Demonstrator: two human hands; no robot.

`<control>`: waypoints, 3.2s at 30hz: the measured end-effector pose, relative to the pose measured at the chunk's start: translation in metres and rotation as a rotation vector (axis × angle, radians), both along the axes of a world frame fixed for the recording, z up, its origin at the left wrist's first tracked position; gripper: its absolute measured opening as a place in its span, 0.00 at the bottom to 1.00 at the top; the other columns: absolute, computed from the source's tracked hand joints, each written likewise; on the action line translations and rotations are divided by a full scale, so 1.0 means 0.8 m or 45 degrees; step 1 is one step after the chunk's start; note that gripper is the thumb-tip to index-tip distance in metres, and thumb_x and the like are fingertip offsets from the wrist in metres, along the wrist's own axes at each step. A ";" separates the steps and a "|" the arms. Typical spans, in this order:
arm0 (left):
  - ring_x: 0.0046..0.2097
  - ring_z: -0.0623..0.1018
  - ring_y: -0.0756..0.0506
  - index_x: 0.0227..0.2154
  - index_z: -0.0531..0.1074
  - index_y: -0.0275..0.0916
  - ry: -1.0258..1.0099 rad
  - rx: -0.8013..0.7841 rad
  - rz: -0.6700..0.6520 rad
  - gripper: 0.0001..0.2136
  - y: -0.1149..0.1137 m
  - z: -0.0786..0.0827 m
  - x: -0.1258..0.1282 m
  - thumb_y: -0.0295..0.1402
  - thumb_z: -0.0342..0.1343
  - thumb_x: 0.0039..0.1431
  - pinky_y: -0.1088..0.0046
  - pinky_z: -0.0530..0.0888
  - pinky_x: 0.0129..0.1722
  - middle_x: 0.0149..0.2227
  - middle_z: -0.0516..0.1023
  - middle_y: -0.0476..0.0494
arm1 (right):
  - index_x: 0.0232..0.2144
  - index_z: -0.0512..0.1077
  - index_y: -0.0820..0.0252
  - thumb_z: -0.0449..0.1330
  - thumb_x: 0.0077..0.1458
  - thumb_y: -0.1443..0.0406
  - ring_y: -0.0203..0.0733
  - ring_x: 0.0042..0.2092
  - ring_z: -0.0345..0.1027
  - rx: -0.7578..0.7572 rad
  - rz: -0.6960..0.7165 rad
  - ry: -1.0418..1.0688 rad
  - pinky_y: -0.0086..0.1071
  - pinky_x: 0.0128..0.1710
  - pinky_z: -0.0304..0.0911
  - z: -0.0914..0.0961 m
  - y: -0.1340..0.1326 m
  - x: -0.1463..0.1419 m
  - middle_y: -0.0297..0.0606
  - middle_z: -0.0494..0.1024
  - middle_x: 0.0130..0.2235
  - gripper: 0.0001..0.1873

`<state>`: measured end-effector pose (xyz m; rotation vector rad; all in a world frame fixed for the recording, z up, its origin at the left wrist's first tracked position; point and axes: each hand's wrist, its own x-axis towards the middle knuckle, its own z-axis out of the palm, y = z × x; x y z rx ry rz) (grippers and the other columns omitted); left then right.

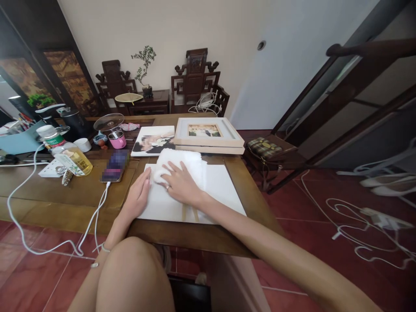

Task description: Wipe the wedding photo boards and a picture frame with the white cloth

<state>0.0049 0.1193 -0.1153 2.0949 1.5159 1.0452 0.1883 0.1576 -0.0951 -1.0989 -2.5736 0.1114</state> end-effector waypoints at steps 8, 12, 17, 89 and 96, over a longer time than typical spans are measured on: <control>0.67 0.58 0.44 0.63 0.57 0.38 -0.150 0.068 0.031 0.28 -0.007 0.008 0.000 0.46 0.30 0.68 0.61 0.53 0.66 0.66 0.59 0.42 | 0.44 0.74 0.59 0.55 0.56 0.66 0.51 0.66 0.47 -0.089 0.583 -0.035 0.56 0.64 0.39 0.009 -0.106 0.020 0.45 0.63 0.63 0.14; 0.64 0.63 0.43 0.57 0.67 0.36 -0.033 -0.022 -0.024 0.25 -0.004 0.003 0.001 0.45 0.35 0.68 0.60 0.57 0.65 0.62 0.65 0.39 | 0.46 0.73 0.58 0.56 0.55 0.67 0.45 0.65 0.50 -0.242 0.581 -0.016 0.52 0.65 0.41 0.018 -0.118 0.059 0.43 0.67 0.60 0.16; 0.64 0.63 0.41 0.54 0.70 0.32 0.123 -0.076 -0.052 0.23 0.004 -0.008 -0.001 0.42 0.42 0.66 0.56 0.56 0.65 0.60 0.67 0.34 | 0.41 0.75 0.57 0.54 0.56 0.70 0.41 0.64 0.53 -0.224 0.304 0.060 0.46 0.65 0.43 0.016 -0.068 0.084 0.45 0.74 0.55 0.13; 0.65 0.61 0.42 0.56 0.67 0.37 0.235 -0.059 -0.083 0.21 0.003 -0.008 0.002 0.38 0.46 0.64 0.55 0.55 0.65 0.62 0.64 0.38 | 0.30 0.75 0.58 0.46 0.47 0.85 0.63 0.66 0.44 0.220 -0.141 -0.166 0.65 0.58 0.54 0.033 -0.060 0.206 0.35 0.55 0.66 0.24; 0.65 0.61 0.41 0.57 0.67 0.35 0.226 -0.069 -0.084 0.21 0.004 -0.008 0.002 0.39 0.46 0.64 0.56 0.55 0.65 0.62 0.65 0.37 | 0.38 0.77 0.62 0.46 0.40 0.87 0.72 0.65 0.43 0.096 -0.094 -0.314 0.69 0.52 0.58 -0.014 -0.082 0.184 0.42 0.59 0.64 0.30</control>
